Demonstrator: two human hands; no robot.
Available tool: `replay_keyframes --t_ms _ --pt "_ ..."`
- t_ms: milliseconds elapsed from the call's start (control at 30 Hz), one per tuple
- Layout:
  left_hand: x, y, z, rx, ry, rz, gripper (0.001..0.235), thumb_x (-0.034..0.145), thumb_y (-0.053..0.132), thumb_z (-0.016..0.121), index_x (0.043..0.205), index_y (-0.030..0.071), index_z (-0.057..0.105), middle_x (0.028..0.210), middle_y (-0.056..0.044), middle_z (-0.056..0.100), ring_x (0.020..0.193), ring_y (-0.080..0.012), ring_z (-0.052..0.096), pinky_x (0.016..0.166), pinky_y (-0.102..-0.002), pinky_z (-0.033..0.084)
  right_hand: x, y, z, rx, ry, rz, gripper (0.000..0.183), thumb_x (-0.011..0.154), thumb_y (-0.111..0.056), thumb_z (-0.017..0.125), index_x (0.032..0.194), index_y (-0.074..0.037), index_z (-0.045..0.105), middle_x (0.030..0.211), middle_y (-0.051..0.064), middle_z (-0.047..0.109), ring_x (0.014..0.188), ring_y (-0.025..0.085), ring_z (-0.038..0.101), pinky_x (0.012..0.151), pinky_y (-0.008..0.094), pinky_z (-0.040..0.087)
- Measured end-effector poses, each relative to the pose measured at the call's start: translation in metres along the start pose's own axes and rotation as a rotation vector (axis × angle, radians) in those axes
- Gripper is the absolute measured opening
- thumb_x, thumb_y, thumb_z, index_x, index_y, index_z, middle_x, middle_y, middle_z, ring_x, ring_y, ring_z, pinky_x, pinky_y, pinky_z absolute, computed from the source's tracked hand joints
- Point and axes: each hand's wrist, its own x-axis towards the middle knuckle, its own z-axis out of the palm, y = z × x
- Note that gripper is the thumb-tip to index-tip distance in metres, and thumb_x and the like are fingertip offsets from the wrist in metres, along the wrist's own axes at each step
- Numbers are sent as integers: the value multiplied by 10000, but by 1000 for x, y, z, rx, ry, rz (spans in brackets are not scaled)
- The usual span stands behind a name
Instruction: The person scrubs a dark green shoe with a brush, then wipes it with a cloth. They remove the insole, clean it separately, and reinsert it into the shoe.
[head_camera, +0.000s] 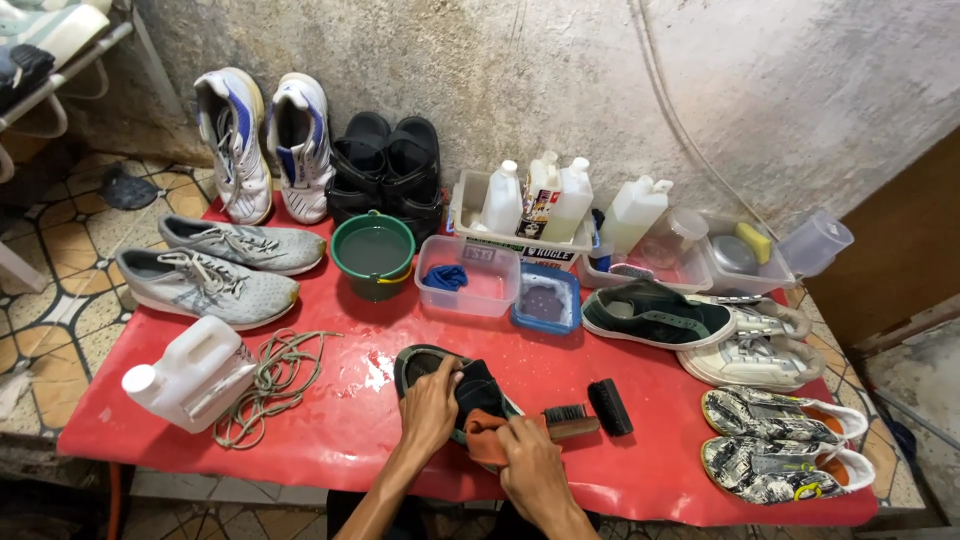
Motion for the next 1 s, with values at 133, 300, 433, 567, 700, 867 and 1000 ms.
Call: replay_keyframes --t_ms 133,300,433,567,700,867,1000 --pt "-1 -2 0 -5 0 46 174 1022 276 501 1176 252 577 914 -121 762 879 -452 695 609 -578 487 10 -16 -11 303 9 84 405 648 35 446 991 -48 646 1086 77 612 1019 301 530 842 434 419" --pt "-5 0 -2 -36 11 67 151 1034 251 492 1154 236 583 847 -119 749 808 -438 692 529 -548 442 5 -19 -12 238 -54 27 219 696 46 453 874 -35 552 1005 93 538 945 280 465 812 397 430" --pt "-2 -1 -3 -48 29 55 162 1017 236 507 1160 237 583 864 -117 752 815 -441 692 555 -563 466 -2 -18 -9 259 -22 94 270 695 58 456 894 -32 615 977 103 547 944 303 534 771 427 496" --pt "-2 -3 -2 -51 14 49 154 1024 254 505 1160 241 575 883 -116 751 830 -443 687 566 -570 470 -25 11 14 262 -10 249 271 727 24 487 914 -37 674 983 74 625 892 321 644 737 478 543" --pt "1 -6 2 -41 15 58 146 1015 278 515 1144 242 574 909 -126 757 855 -462 686 597 -581 468 -56 57 6 240 -262 717 359 703 -106 487 892 -136 791 880 117 792 909 322 755 815 407 516" --pt "3 -15 4 -61 -7 131 219 1034 347 419 1149 200 533 951 -136 754 878 -478 678 660 -595 468 -34 14 -80 1282 346 1176 485 936 -334 599 1122 77 779 986 237 764 869 324 689 685 445 491" --pt "-3 -12 -1 -61 -34 168 332 992 476 469 1132 200 589 1042 -78 771 931 -426 693 698 -561 484 -27 33 -28 1019 280 785 408 930 -383 594 1157 -94 771 1077 78 813 973 184 748 873 326 550"
